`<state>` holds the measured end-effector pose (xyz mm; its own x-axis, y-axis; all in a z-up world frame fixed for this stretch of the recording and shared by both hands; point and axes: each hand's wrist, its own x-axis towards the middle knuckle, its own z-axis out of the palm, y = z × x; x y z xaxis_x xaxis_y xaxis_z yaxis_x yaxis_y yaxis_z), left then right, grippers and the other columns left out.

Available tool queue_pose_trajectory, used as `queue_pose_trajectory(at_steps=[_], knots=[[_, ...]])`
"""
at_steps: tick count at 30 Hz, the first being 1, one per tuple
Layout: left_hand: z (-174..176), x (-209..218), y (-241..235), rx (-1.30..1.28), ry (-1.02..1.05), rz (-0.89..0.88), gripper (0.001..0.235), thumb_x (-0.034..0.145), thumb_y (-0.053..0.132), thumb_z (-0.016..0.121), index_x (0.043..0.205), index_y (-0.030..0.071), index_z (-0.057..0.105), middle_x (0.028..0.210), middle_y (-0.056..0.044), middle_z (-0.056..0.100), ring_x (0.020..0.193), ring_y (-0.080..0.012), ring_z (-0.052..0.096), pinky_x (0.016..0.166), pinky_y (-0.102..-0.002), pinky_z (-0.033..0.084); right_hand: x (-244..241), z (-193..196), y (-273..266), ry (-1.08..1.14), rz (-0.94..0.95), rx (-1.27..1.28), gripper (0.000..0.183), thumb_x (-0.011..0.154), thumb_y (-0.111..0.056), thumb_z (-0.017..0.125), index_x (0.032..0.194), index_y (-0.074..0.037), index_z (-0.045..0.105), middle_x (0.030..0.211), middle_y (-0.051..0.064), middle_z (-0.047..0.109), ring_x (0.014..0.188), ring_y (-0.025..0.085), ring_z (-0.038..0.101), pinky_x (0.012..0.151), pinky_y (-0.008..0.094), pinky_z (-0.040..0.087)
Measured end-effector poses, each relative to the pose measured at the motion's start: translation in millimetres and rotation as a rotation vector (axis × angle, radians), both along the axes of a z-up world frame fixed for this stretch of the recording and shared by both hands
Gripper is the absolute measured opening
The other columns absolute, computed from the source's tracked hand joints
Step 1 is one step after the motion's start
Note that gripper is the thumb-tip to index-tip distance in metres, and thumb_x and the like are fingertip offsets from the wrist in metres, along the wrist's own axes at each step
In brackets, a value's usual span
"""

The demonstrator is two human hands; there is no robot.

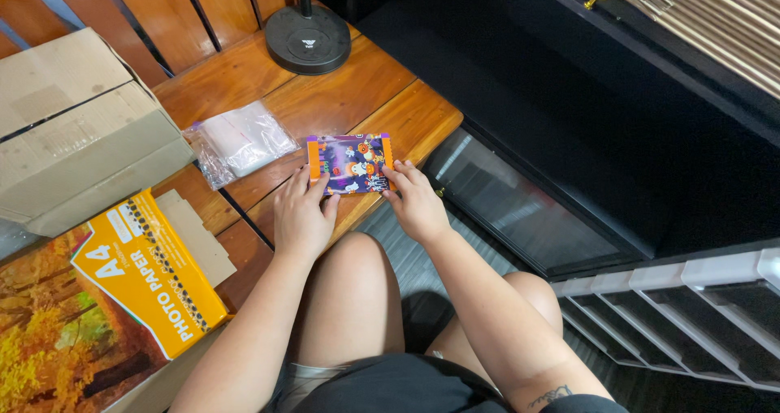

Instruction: The person sits on the floor and organizes stationery items. They pick up plastic sleeves and small colorful packages from a wooden bench, then place them onto a stack of similar items on a black shelf. The person handles the items one by one, stacking them neatly.

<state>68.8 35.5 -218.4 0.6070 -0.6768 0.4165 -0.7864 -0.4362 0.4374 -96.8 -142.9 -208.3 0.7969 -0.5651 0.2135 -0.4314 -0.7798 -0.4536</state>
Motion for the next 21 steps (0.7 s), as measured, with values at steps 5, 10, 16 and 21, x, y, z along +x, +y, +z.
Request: queue_pose_trajectory(at_steps=[5,10,16,21], knots=[[-1.7,0.3,-0.3,-0.002,-0.003,0.0,0.043,0.094,0.039,0.069,0.132,0.018,0.072,0.145,-0.018,0.06,0.142,-0.0347,0.052,0.112,-0.053,0.04,-1.0,1.4,0.8,-0.001,-0.002,0.001,0.047,0.101,-0.038,0.065,0.147,-0.027,0.058,0.148,0.005,0.056,0.148,0.028,0.045,0.12,0.042,0.042],[-0.4,0.1,-0.2,-0.007,-0.027,0.002,0.043,0.093,0.039,0.07,0.131,0.018,0.072,0.144,-0.017,0.061,0.141,-0.0345,0.053,0.111,-0.052,0.041,-0.9,-1.1,-1.1,-0.006,0.007,-0.001,0.047,0.101,-0.036,0.065,0.147,-0.026,0.058,0.148,0.005,0.056,0.148,0.028,0.045,0.12,0.043,0.042],[-9.9,2.1,-2.9,-0.054,-0.062,0.005,0.042,0.092,0.038,0.072,0.128,0.018,0.074,0.142,-0.018,0.063,0.138,-0.0355,0.056,0.109,-0.052,0.042,-1.0,-5.5,-3.5,-0.002,0.013,-0.028,0.045,0.103,-0.037,0.062,0.147,-0.027,0.058,0.148,0.004,0.056,0.147,0.029,0.046,0.119,0.042,0.044],[-24.2,7.1,-7.2,-0.151,-0.119,0.014,0.034,0.09,0.039,0.077,0.118,0.02,0.079,0.131,-0.02,0.07,0.13,-0.0369,0.063,0.107,-0.048,0.046,-1.1,-11.0,-8.1,-0.012,-0.005,-0.019,0.04,0.106,-0.038,0.058,0.145,-0.029,0.06,0.148,0.001,0.058,0.146,0.025,0.048,0.116,0.041,0.046]])
